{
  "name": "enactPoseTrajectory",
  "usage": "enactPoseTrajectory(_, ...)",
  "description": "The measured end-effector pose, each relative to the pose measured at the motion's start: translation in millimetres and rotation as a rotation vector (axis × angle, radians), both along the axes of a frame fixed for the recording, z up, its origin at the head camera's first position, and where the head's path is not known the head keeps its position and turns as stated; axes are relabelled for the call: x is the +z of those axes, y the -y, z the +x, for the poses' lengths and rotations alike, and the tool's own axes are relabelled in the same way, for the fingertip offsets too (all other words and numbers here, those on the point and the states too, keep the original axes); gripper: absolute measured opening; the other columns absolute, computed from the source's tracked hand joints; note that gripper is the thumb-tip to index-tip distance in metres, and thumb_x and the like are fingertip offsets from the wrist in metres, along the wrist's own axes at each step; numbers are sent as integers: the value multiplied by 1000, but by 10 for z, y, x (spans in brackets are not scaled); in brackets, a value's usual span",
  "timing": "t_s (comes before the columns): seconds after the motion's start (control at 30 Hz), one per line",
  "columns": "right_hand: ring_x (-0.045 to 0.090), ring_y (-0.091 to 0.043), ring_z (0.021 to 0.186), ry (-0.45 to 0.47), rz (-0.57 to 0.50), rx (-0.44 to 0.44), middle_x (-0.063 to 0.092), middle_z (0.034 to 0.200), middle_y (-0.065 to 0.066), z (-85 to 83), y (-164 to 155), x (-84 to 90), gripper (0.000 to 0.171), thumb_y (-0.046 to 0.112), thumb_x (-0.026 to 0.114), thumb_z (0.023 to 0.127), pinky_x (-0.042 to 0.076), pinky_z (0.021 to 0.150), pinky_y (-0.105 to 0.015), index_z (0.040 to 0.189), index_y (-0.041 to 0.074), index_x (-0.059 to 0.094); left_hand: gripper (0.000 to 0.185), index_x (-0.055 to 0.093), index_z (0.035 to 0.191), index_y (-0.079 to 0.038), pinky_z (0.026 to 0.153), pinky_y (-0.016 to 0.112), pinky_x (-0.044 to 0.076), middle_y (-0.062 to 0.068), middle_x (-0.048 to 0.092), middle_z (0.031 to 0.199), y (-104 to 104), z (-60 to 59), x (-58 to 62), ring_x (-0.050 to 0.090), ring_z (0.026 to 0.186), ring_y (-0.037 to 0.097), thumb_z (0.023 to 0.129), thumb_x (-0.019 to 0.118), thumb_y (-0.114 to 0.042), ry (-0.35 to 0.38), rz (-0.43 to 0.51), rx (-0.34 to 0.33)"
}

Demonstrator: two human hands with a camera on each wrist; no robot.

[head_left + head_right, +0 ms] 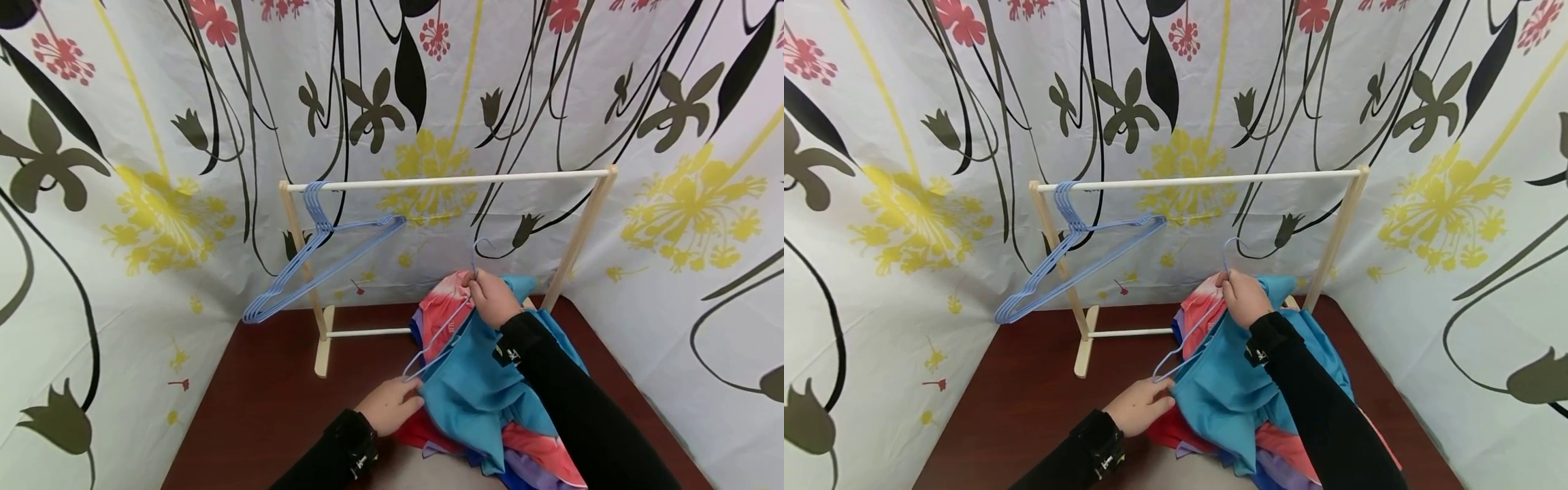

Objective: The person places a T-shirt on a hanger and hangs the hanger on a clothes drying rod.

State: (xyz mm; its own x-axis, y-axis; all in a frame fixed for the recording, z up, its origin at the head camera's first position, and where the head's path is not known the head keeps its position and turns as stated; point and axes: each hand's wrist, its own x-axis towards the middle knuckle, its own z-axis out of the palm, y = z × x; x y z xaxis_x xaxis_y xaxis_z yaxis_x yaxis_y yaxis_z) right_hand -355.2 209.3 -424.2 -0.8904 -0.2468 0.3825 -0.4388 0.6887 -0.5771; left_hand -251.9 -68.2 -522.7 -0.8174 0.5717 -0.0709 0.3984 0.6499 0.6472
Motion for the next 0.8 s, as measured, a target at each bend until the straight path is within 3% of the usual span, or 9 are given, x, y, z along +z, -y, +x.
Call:
enactPoseTrajectory(0.17,51,-24,76,-2,12,-9,57,89,-10,-4,-62,15,25,15,37,111,40,74,-43,111,4,60,35,65,131,-18,101,43,48,-6,64,124,78,37,75,58,117,13,104,55,-38,-1,35,16)
enactPoseTrajectory(0.4,52,-24,75,12,47,-18,57,86,-8,-11,-102,34,25,13,39,110,42,72,-42,110,2,62,9,59,100,-27,73,30,47,-11,58,88,137,28,138,55,82,7,103,56,-35,-46,55,-1)
enactPoseTrajectory(0.8,56,-28,86,9,57,-2,63,102,-15,23,-159,99,28,14,38,110,44,80,-45,113,0,62,13,57,91,-26,64,26,45,-11,52,76,121,38,222,51,71,5,102,58,-33,-157,31,13)
